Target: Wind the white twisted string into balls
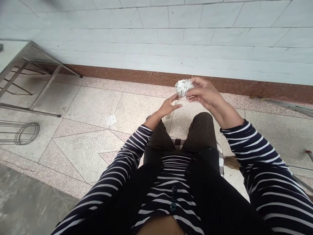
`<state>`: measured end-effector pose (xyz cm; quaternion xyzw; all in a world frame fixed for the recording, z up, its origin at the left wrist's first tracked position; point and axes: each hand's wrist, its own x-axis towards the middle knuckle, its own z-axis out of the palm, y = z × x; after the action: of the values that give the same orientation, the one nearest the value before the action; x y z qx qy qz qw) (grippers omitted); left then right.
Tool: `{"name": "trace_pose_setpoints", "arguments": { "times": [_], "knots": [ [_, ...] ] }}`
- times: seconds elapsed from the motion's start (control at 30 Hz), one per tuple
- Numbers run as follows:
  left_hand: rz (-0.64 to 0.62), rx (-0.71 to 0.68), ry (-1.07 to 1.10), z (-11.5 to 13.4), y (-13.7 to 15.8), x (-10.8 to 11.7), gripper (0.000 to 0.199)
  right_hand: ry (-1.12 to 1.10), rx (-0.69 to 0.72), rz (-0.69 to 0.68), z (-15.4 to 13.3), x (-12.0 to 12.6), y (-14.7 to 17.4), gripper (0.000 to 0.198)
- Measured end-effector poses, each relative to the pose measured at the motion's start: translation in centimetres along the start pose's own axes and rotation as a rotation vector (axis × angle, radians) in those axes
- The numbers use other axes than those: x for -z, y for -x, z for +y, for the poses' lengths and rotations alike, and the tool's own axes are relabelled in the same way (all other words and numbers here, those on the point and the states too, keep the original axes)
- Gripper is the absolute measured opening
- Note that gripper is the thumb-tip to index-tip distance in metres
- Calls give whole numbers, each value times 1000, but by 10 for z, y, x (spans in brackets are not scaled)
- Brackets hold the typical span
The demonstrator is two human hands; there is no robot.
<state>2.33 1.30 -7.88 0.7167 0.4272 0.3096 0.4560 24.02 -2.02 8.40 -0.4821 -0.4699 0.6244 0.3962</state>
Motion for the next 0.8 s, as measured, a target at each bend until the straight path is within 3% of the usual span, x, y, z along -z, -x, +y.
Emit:
{"name": "trace_pose_setpoints", "arguments": {
  "times": [0.1,0.17,0.33,0.47,0.53,0.6,0.67,0.8],
  "knots": [
    [98,-60,56,27,-19,-5,37,63,8,-32,10,-7,-5,55],
    [92,-69,103,38,-19,-10,32,61,74,9,15,-4,-11,55],
    [-88,0,170,37,18,-18,31,144,217,254,33,26,-43,55],
    [-200,45,-26,41,44,-3,36,520,274,468,61,43,-57,52],
    [-192,-4,-157,49,44,12,41,726,246,415,78,40,-53,46],
    [-149,-77,-297,55,35,26,40,800,179,272,95,30,-41,42],
    [-118,-144,-399,57,22,37,32,676,71,82,107,18,-26,42],
    [-130,-146,-370,44,5,41,30,154,-97,-257,100,7,4,52]
  ]
}}
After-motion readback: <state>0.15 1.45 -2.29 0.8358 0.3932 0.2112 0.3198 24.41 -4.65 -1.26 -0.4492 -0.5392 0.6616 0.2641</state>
